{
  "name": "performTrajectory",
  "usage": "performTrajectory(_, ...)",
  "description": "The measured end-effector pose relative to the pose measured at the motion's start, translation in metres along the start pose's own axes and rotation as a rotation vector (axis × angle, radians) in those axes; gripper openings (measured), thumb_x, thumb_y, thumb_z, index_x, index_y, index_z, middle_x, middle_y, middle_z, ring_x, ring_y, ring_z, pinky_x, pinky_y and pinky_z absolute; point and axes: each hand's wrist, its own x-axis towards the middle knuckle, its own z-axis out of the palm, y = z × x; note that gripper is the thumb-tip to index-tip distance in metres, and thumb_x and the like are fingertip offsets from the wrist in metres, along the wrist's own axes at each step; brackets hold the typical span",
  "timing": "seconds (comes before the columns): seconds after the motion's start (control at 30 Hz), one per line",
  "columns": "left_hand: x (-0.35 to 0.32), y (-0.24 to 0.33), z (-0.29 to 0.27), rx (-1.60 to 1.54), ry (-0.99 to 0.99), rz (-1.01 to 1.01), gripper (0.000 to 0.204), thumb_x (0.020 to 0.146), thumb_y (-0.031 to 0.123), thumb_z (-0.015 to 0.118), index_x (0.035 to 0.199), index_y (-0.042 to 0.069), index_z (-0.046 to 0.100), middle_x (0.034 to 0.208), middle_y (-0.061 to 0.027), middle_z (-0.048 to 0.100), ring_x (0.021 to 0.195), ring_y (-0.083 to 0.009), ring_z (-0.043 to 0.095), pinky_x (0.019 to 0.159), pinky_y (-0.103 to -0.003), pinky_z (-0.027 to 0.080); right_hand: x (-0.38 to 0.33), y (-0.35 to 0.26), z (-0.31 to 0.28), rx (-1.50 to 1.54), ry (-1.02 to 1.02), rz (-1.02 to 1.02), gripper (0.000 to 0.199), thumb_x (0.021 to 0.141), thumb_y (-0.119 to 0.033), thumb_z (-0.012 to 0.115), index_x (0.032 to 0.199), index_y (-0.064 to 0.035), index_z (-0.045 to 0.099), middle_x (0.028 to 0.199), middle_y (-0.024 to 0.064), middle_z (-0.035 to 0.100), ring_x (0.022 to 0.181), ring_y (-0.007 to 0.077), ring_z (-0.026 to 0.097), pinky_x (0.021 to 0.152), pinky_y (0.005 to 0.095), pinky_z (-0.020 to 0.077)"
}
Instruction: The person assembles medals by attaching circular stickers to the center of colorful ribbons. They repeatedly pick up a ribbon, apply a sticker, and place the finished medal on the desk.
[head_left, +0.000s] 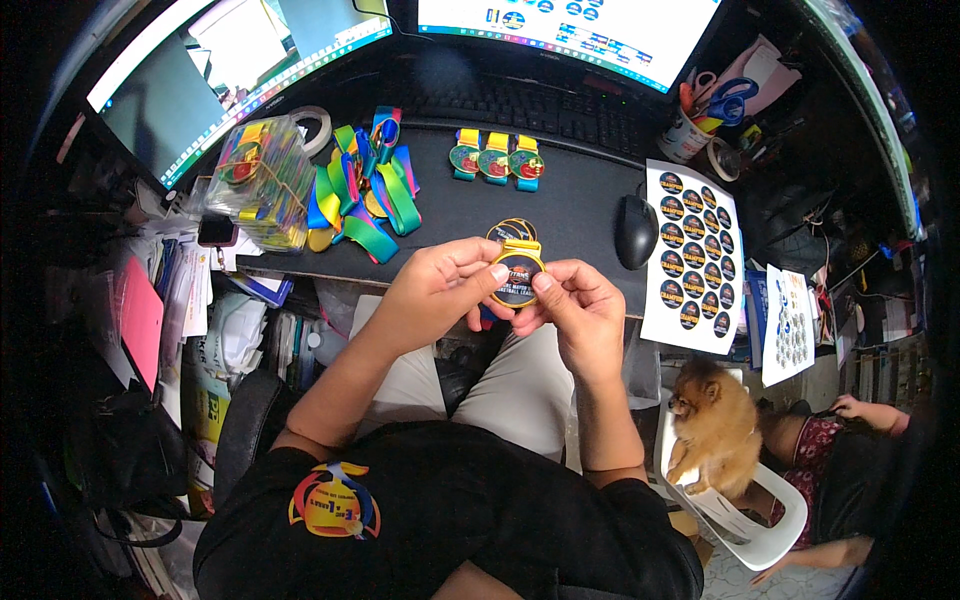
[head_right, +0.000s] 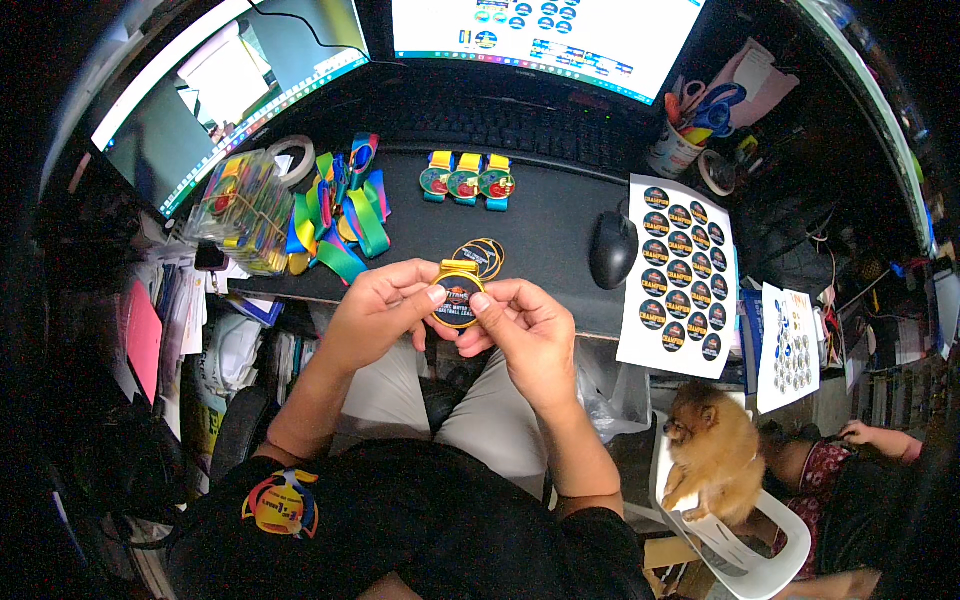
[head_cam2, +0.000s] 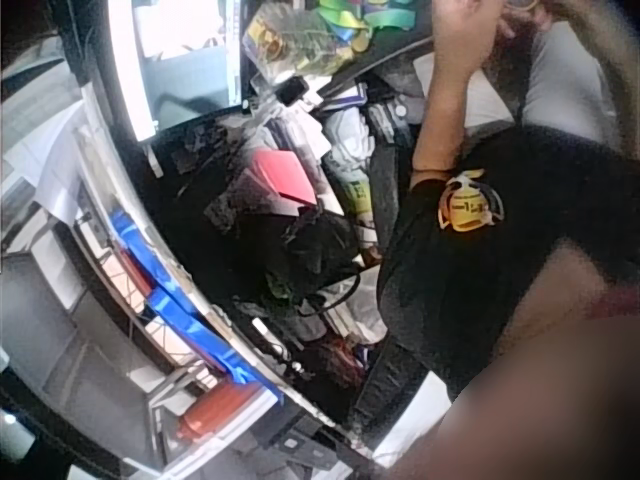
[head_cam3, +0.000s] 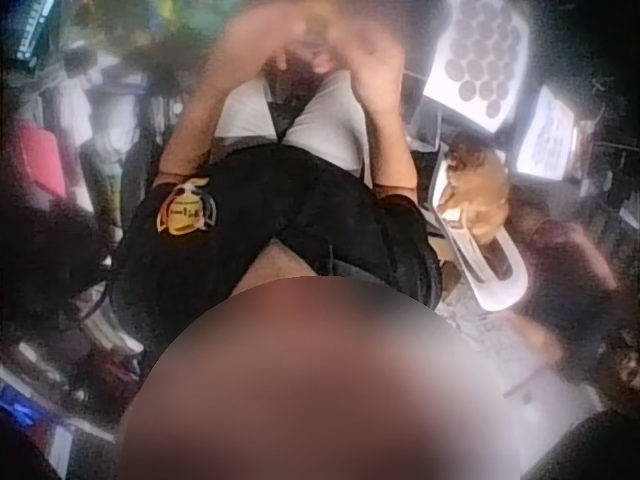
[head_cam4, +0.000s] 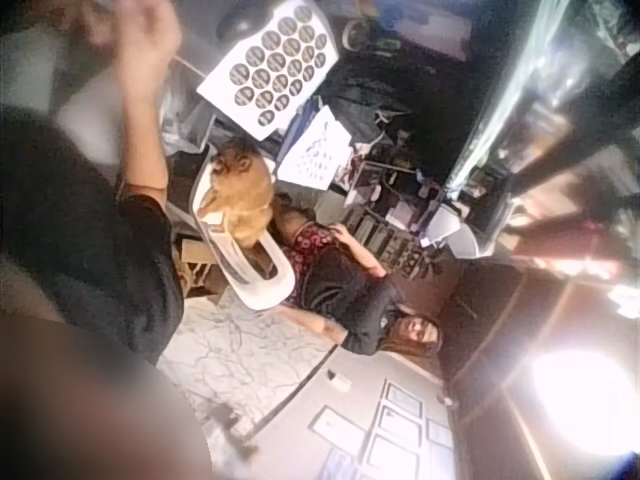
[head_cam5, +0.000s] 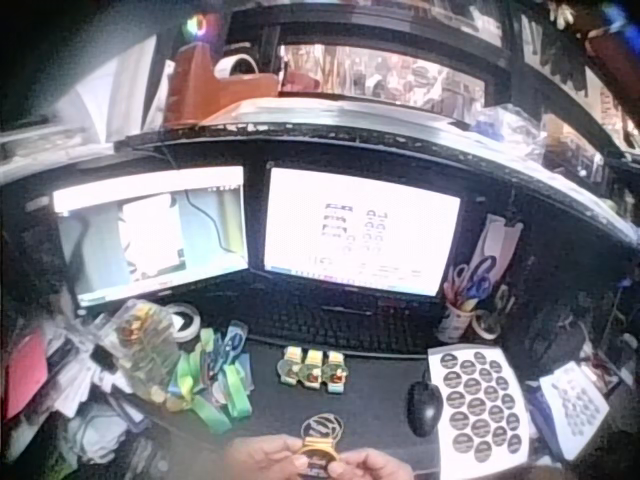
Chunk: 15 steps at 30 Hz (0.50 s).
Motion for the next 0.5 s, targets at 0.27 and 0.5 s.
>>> performTrajectory(0.27, -0.0015, 0.0039, -0.0018, -0.034, -0.007, -0.007, 0.03, 0.094, 0.014, 0.055, 0.117, -0.006, 0.055, 0.097, -0.0092, 0.065, 0.078, -0.012, 0.067, 0.049, -0.019, 0.048, -0.0021, 0.0004, 0.0035, -0.001, 0.002, -0.013, 0.016, 0.091, -0.008, 0.059, 0.099, 0.0065, 0.057, 0.079, 0.0137, 0.065, 0.063, 0.0168, 0.066, 0.057, 0.028, 0.0577)
performTrajectory(0.5, -0.0022, 0.0039, -0.0021, -0.06, 0.001, -0.019, 0.034, 0.093, 0.013, 0.056, 0.119, -0.01, 0.053, 0.098, -0.0108, 0.065, 0.077, -0.0125, 0.066, 0.05, -0.019, 0.049, -0.0037, -0.0008, 0.0044, 0.003, 0.002, -0.028, 0.016, 0.091, -0.007, 0.059, 0.099, 0.0071, 0.057, 0.08, 0.0143, 0.066, 0.063, 0.0169, 0.066, 0.057, 0.0282, 0.0578)
